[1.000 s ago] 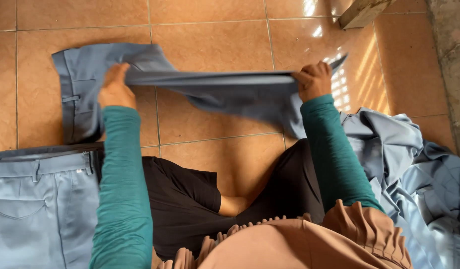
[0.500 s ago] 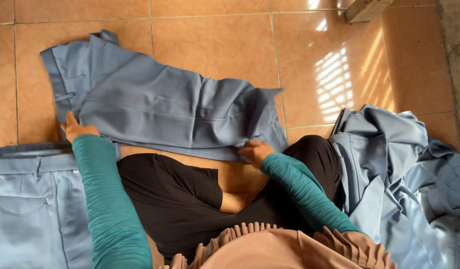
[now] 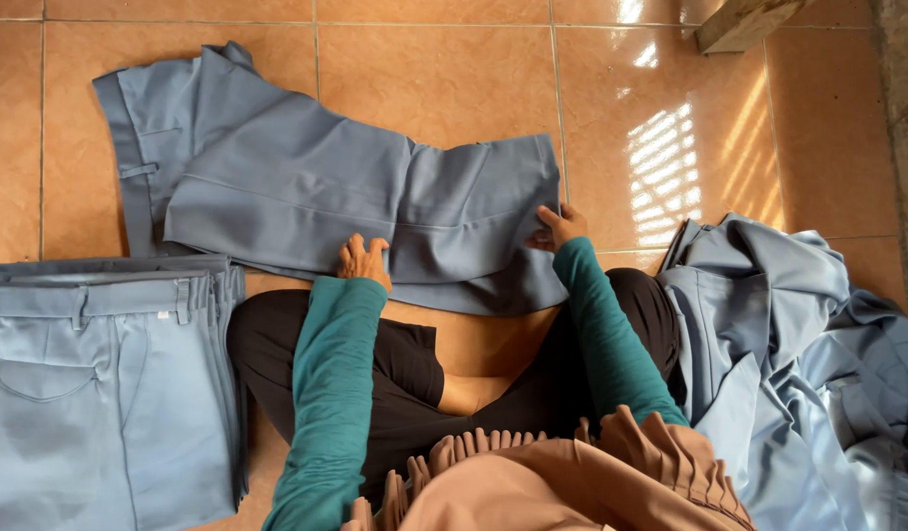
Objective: The person sits on a tiled floor and folds several pairs of light blue trousers by hand. They smooth each pair, fold the legs together, and then fold the garment into a compact rectangle before stacking it with the others.
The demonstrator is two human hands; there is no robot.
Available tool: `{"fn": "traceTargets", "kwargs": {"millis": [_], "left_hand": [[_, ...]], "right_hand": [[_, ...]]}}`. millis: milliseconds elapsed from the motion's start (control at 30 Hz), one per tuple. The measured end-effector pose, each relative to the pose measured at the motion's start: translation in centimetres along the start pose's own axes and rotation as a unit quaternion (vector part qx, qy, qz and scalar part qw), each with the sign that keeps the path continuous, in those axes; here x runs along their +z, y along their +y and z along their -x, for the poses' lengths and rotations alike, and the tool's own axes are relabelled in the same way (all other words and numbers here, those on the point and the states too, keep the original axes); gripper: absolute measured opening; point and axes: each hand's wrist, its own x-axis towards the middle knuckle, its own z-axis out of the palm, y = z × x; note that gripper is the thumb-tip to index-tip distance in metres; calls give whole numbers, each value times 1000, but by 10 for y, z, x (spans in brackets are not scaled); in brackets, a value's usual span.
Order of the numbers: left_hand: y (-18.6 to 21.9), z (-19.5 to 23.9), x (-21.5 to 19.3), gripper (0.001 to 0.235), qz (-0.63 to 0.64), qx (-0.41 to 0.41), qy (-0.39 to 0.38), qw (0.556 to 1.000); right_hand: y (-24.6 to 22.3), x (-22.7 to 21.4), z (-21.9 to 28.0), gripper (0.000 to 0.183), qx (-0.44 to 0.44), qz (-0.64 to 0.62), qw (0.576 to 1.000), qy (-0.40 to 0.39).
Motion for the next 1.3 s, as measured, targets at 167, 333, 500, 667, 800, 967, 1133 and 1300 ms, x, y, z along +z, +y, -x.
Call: {"fn": "traceTargets", "kwargs": {"millis": [167, 333, 500, 667, 800, 967, 1133, 1300], "left_hand": [[-4, 1, -20, 56, -3, -15, -31, 999], [-3, 3, -32, 63, 37, -48, -28, 998], [5, 24, -48, 64, 9, -21, -30, 999], [11, 28, -53, 51, 22, 4, -13, 1000], [20, 52, -76, 60, 24, 50, -24, 998], [22, 21, -52, 66, -20, 82, 41, 996], [25, -11, -26, 70, -107, 104, 44, 988], [20, -29, -15, 91, -131, 23, 117, 984]], "right_hand": [[-116, 60, 131, 32, -100, -160, 976, -113], [-141, 44, 190, 37, -138, -216, 953, -161], [-21, -45, 83, 26, 23, -195, 981, -11], [48, -56, 24, 49, 26, 243, 962, 122], [89, -81, -85, 58, -29, 305, 938, 160], [15, -66, -76, 50, -103, 291, 921, 236], [-40, -54, -78, 54, -183, 222, 936, 201], [-197, 65, 87, 28, -203, -162, 965, -45]]}}
